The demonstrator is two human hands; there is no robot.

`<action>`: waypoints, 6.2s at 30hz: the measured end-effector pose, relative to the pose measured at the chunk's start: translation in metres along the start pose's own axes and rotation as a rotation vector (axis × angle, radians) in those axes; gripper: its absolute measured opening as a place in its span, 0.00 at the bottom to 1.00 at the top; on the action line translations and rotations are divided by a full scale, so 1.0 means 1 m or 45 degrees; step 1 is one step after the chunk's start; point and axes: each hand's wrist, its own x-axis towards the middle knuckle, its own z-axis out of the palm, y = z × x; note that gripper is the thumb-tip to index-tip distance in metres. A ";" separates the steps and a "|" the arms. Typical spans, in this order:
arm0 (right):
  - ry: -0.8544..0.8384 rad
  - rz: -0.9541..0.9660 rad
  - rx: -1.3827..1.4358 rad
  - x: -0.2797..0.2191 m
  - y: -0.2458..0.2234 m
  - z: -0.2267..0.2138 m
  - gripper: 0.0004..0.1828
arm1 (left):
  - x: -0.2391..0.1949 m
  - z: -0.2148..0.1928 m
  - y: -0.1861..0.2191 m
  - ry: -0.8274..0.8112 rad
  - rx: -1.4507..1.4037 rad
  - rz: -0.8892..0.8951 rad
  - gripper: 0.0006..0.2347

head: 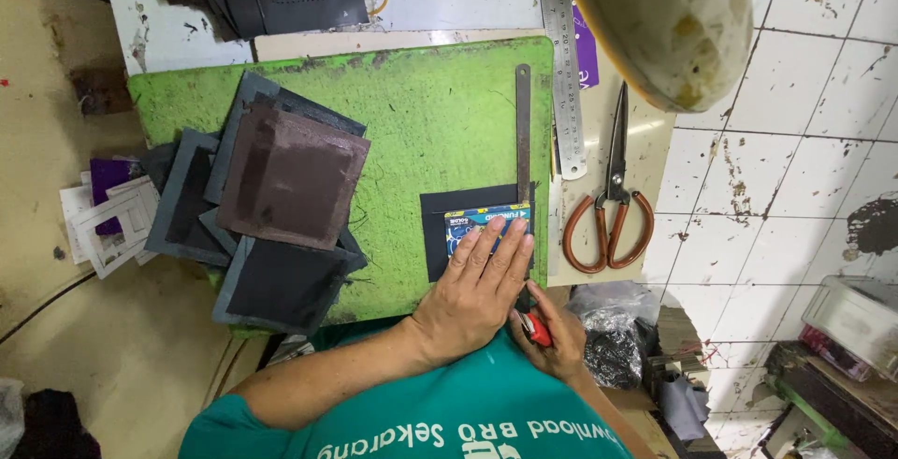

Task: Trimming the edges of small leather squares using a utility knife and a metal ruler

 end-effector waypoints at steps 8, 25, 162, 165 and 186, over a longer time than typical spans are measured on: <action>0.011 -0.041 0.030 0.015 -0.010 -0.006 0.31 | 0.001 -0.002 0.000 -0.003 0.016 0.006 0.22; 0.029 -0.026 -0.139 -0.003 0.008 0.000 0.29 | -0.003 -0.002 0.000 -0.015 0.025 -0.016 0.21; 0.012 0.093 -0.338 0.106 -0.089 -0.060 0.30 | 0.044 -0.024 -0.005 0.104 0.033 0.038 0.10; -0.123 0.248 -0.362 0.092 -0.086 -0.055 0.32 | 0.043 -0.020 -0.009 0.095 0.020 0.067 0.11; 0.090 0.159 -0.303 0.087 -0.090 -0.065 0.32 | 0.042 -0.016 -0.007 0.032 0.044 0.012 0.20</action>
